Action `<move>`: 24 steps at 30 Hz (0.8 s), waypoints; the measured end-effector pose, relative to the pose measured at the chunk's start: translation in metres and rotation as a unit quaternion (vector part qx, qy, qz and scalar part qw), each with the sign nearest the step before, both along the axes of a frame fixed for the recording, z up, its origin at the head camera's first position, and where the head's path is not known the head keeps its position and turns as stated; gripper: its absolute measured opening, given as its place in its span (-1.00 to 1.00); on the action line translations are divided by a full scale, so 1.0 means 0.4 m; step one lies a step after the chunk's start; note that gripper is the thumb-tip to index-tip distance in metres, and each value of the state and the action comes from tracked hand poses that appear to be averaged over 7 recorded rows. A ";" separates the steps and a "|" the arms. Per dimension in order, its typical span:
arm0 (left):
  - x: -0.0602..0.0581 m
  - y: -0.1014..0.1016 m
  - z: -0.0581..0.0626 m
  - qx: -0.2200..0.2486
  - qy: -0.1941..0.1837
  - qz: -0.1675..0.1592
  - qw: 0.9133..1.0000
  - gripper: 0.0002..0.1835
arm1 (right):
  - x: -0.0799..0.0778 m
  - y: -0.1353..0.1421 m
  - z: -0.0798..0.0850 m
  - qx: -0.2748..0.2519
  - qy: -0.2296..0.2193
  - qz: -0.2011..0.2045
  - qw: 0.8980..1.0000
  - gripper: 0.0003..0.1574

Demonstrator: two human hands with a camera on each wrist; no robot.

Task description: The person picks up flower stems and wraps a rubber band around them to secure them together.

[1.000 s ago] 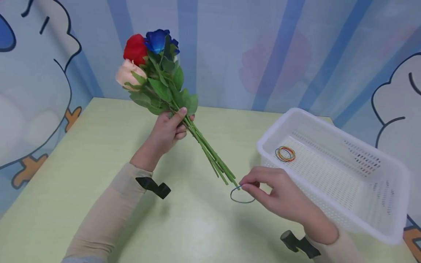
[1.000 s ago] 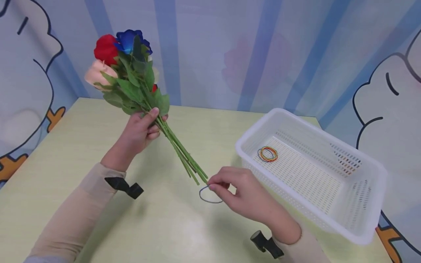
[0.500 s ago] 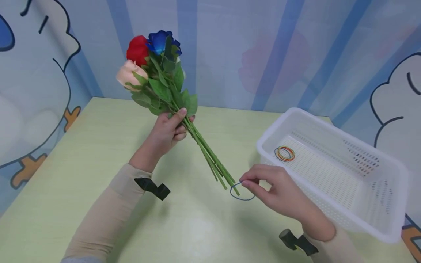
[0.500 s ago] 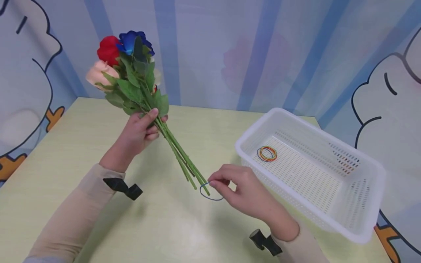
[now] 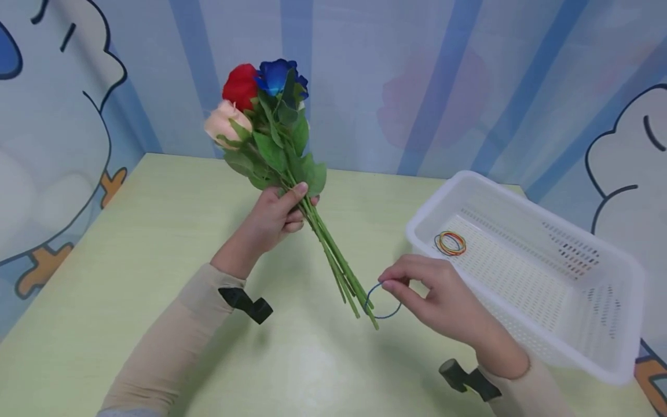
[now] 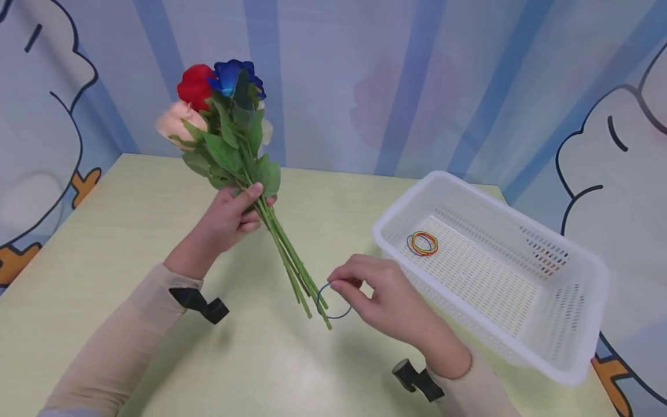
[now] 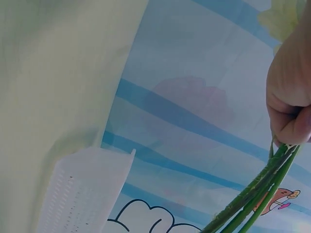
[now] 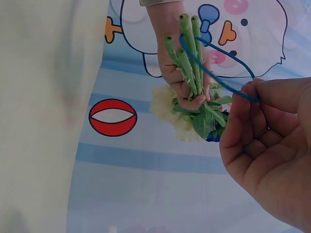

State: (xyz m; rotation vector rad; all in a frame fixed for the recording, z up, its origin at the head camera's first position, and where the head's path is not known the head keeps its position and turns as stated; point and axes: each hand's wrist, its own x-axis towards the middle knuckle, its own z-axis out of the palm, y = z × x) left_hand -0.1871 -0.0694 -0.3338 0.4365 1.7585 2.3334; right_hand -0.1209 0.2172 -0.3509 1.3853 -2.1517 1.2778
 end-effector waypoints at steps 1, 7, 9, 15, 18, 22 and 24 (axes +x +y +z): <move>0.000 0.003 -0.002 -0.003 0.000 -0.002 1.000 -0.74 | 0.000 -0.002 0.002 -0.001 0.001 0.001 1.000 -0.94; 0.004 0.028 -0.015 -0.013 -0.002 -0.019 1.000 -0.74 | -0.002 -0.014 0.011 -0.006 0.002 0.006 1.000 -0.93; 0.004 0.038 -0.020 -0.014 -0.006 -0.027 1.000 -0.71 | -0.004 -0.018 0.013 -0.005 0.003 0.005 1.000 -0.92; 0.007 0.063 -0.033 -0.027 -0.017 -0.045 0.998 -0.69 | -0.017 -0.031 0.015 -0.002 -0.001 0.003 1.000 -0.92; 0.009 0.073 -0.037 -0.028 -0.019 -0.056 0.998 -0.73 | -0.025 -0.037 0.010 -0.004 -0.010 0.004 1.000 -0.92; 0.014 0.083 -0.040 -0.032 -0.023 -0.067 0.997 -0.75 | -0.038 -0.044 -0.002 -0.003 -0.021 -0.002 1.000 -0.93; 0.018 0.088 -0.041 -0.041 -0.026 -0.072 0.996 -0.73 | -0.045 -0.047 -0.008 0.000 -0.025 -0.011 1.000 -0.93</move>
